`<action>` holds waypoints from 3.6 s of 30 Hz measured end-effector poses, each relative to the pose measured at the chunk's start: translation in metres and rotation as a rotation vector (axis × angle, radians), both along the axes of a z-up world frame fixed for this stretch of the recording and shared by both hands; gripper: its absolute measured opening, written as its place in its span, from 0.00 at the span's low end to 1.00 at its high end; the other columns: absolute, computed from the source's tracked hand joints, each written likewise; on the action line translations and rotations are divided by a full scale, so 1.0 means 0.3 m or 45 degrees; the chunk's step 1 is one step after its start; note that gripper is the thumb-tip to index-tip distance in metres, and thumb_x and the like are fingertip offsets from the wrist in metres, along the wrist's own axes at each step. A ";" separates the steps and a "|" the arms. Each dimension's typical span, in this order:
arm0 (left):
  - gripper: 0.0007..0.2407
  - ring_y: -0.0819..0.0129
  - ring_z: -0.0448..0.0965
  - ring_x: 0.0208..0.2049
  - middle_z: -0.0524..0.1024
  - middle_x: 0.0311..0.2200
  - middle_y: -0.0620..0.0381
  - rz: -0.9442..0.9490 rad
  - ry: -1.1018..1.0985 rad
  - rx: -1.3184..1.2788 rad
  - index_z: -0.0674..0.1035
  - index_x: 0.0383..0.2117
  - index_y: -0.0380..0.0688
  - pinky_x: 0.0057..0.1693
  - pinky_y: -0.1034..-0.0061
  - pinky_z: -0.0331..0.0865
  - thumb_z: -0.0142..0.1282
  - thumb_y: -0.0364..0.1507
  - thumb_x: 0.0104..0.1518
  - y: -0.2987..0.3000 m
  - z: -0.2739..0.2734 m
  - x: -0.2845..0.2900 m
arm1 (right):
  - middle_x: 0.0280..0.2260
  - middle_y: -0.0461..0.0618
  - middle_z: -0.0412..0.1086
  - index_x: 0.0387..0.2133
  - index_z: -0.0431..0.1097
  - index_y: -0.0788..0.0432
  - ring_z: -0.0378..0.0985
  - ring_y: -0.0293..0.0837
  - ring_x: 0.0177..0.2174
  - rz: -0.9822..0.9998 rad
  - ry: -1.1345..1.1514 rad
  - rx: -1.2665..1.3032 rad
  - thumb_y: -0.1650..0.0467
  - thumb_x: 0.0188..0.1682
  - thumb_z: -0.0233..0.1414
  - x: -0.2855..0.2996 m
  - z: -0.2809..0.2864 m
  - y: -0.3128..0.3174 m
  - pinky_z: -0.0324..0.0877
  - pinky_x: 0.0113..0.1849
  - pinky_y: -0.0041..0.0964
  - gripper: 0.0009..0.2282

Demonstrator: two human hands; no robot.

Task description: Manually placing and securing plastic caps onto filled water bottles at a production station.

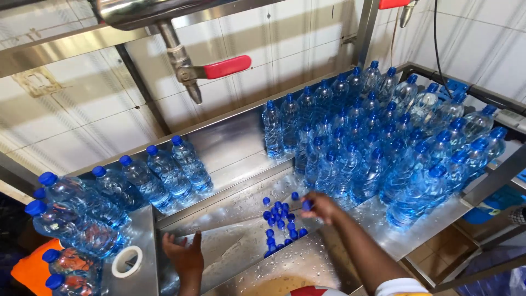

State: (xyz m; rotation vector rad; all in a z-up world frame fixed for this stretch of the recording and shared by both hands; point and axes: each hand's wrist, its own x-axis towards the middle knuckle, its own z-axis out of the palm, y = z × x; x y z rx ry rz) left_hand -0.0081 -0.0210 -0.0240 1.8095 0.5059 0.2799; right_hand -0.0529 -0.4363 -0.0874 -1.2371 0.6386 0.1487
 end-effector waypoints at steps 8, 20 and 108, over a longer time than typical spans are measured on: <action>0.25 0.46 0.82 0.63 0.74 0.69 0.50 -0.336 0.316 0.090 0.74 0.66 0.48 0.67 0.51 0.75 0.66 0.35 0.63 -0.218 -0.078 -0.116 | 0.50 0.73 0.69 0.50 0.61 0.61 0.77 0.71 0.32 0.131 -0.230 -2.000 0.67 0.65 0.48 0.161 0.281 -0.341 0.70 0.29 0.67 0.09; 0.23 0.59 0.87 0.58 0.80 0.65 0.61 -0.486 0.401 0.169 0.79 0.63 0.54 0.61 0.65 0.76 0.65 0.42 0.61 -0.275 -0.227 -0.186 | 0.54 0.58 0.77 0.62 0.73 0.52 0.83 0.63 0.47 0.605 0.088 -2.063 0.65 0.61 0.40 0.251 0.229 -0.374 0.80 0.41 0.60 0.20; 0.40 0.45 0.45 0.80 0.54 0.79 0.44 -0.673 -0.499 1.215 0.59 0.76 0.37 0.78 0.42 0.34 0.48 0.58 0.70 0.674 -0.358 0.130 | 0.77 0.52 0.51 0.79 0.44 0.46 0.63 0.61 0.70 0.797 -0.422 -1.273 0.48 0.45 0.67 0.881 0.257 1.523 0.69 0.61 0.58 0.52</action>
